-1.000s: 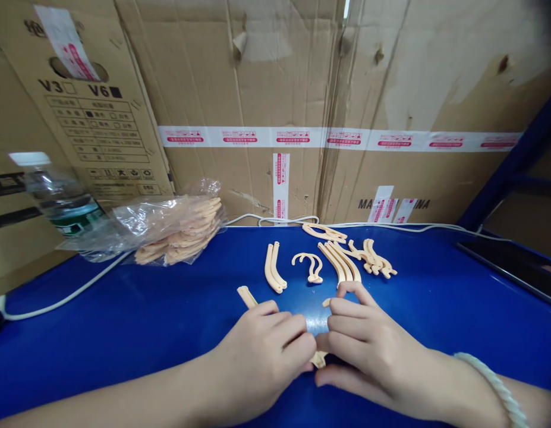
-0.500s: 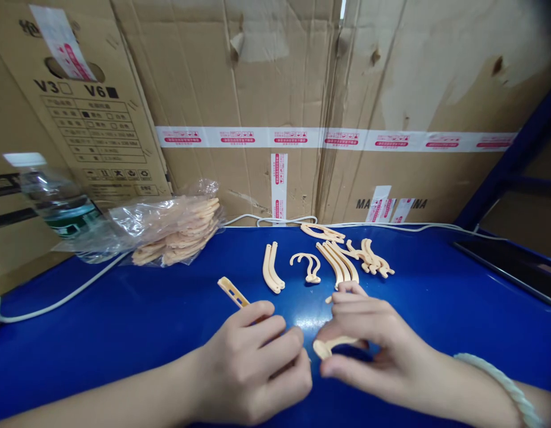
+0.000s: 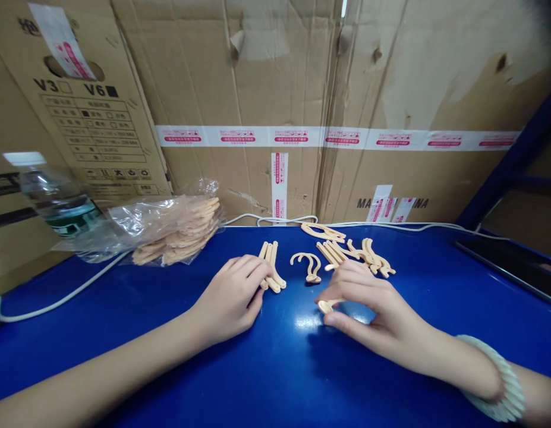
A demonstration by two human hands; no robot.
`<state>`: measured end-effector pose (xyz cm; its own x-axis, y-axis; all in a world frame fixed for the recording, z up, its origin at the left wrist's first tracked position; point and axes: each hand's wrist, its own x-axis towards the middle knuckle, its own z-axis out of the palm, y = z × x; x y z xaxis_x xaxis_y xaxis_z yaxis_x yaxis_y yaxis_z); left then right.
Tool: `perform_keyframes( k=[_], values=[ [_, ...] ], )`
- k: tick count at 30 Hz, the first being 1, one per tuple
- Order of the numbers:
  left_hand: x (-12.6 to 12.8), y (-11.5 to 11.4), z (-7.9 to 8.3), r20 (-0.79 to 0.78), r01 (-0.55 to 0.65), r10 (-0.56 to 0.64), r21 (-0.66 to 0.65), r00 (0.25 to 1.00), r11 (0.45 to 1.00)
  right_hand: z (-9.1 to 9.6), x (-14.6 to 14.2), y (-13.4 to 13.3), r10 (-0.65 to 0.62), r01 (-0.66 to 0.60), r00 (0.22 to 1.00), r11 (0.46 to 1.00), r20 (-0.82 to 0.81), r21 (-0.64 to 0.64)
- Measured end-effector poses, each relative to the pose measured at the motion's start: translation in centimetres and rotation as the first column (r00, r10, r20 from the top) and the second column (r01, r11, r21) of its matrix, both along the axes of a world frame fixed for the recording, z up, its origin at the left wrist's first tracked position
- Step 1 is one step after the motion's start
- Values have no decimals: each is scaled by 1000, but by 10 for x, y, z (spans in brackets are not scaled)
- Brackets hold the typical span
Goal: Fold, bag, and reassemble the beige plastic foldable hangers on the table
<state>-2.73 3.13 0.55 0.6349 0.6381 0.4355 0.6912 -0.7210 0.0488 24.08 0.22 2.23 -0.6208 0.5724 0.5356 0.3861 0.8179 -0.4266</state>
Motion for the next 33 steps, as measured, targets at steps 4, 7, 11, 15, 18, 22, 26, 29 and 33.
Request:
perform_keyframes(
  k=[4,7,11,15,18,22,26,29,33],
  values=[
    [4,-6,-1,90,-8,14,-63,996,998,-3,6,11,-85,74,992,990,98,119],
    [7,-7,-5,130,30,-19,-87,991,996,-9,10,23,-195,147,968,952,160,270],
    [9,-7,-11,117,38,-32,-42,993,998,-18,6,40,-253,189,955,923,157,335],
    [9,-8,-13,96,72,-71,-5,993,997,-13,9,49,-207,169,960,965,191,199],
    [8,-9,-13,102,95,-94,-3,990,995,1,33,56,-226,204,954,971,197,128],
    [7,-9,-15,102,109,-109,-4,989,994,22,82,74,-274,273,912,961,305,48],
    [8,-8,-15,101,110,-108,-9,989,994,27,109,85,-209,272,865,959,457,-75],
    [7,-8,-15,97,112,-111,-14,989,994,22,106,85,-166,260,840,959,516,-114],
    [7,-8,-16,92,120,-119,-4,989,993,19,100,84,-171,263,835,959,524,-106]
  ],
)
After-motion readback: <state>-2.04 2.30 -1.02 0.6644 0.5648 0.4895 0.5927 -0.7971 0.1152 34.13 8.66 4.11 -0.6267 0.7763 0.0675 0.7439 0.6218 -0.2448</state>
